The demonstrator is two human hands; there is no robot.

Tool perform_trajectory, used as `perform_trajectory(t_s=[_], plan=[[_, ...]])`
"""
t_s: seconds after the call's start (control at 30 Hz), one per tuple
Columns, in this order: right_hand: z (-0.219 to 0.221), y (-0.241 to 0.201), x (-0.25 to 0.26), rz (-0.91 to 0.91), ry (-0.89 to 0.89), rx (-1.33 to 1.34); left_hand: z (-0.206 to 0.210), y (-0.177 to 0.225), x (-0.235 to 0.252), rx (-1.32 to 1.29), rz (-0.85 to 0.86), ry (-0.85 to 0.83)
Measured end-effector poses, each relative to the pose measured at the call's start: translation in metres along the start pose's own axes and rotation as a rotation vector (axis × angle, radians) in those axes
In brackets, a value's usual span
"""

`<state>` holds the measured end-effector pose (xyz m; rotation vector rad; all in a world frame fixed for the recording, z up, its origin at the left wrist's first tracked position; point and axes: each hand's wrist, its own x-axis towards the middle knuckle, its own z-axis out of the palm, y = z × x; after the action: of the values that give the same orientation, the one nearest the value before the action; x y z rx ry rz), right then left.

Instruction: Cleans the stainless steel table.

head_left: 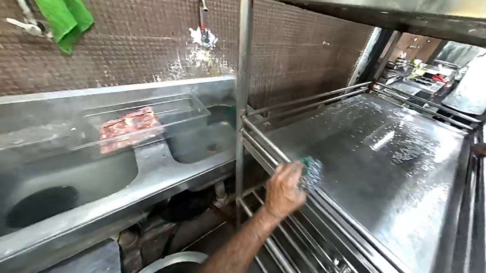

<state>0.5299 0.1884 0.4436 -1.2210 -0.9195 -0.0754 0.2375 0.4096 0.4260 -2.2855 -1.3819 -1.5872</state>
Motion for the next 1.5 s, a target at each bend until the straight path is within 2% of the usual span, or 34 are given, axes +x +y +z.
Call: perform_trajectory(t_s=[0.1,0.17,0.23,0.3,0.37,0.43,0.53,0.63,0.83,0.97,1.17,1.3,1.43,1.5], plan=[[-0.012,0.024,-0.008,-0.077,0.053,-0.077,-0.014,-0.069,0.041,0.141,-0.236,-0.066],[-0.001,0.010,-0.011,-0.116,0.106,-0.126,-0.040,-0.111,0.077,0.196,-0.396,-0.150],[0.006,-0.004,-0.014,-0.105,0.179,-0.172,-0.050,-0.142,0.106,0.198,-0.464,-0.170],[0.005,-0.002,-0.014,-0.097,0.192,-0.175,-0.037,-0.164,0.118,0.170,-0.523,-0.126],[0.008,-0.002,-0.013,-0.074,0.178,-0.192,-0.026,-0.175,0.109,0.141,-0.553,-0.032],[0.007,-0.005,-0.014,-0.041,0.168,-0.228,-0.018,-0.150,0.081,0.035,-0.510,0.045],[0.006,-0.009,-0.016,-0.005,0.164,-0.249,-0.014,-0.057,0.025,-0.123,-0.335,0.052],[0.009,-0.001,-0.011,-0.051,0.191,-0.191,0.005,0.017,-0.027,-0.236,-0.151,0.058],[-0.002,0.005,-0.009,-0.078,0.066,-0.037,0.030,0.156,-0.107,-0.411,0.130,-0.100],[-0.016,0.007,-0.012,-0.033,-0.101,0.138,0.032,0.214,-0.120,-0.414,0.228,-0.185],[-0.017,0.007,-0.013,-0.080,-0.105,0.147,0.015,0.238,-0.099,-0.252,0.177,-0.278],[-0.021,0.004,-0.011,-0.029,-0.143,0.146,0.011,0.242,-0.084,-0.064,0.153,-0.327],[-0.029,0.000,-0.006,0.006,-0.237,0.111,-0.007,0.220,-0.029,0.347,-0.111,-0.564],[-0.031,0.000,-0.007,0.003,-0.264,0.049,-0.017,0.200,-0.005,0.445,-0.206,-0.647]])
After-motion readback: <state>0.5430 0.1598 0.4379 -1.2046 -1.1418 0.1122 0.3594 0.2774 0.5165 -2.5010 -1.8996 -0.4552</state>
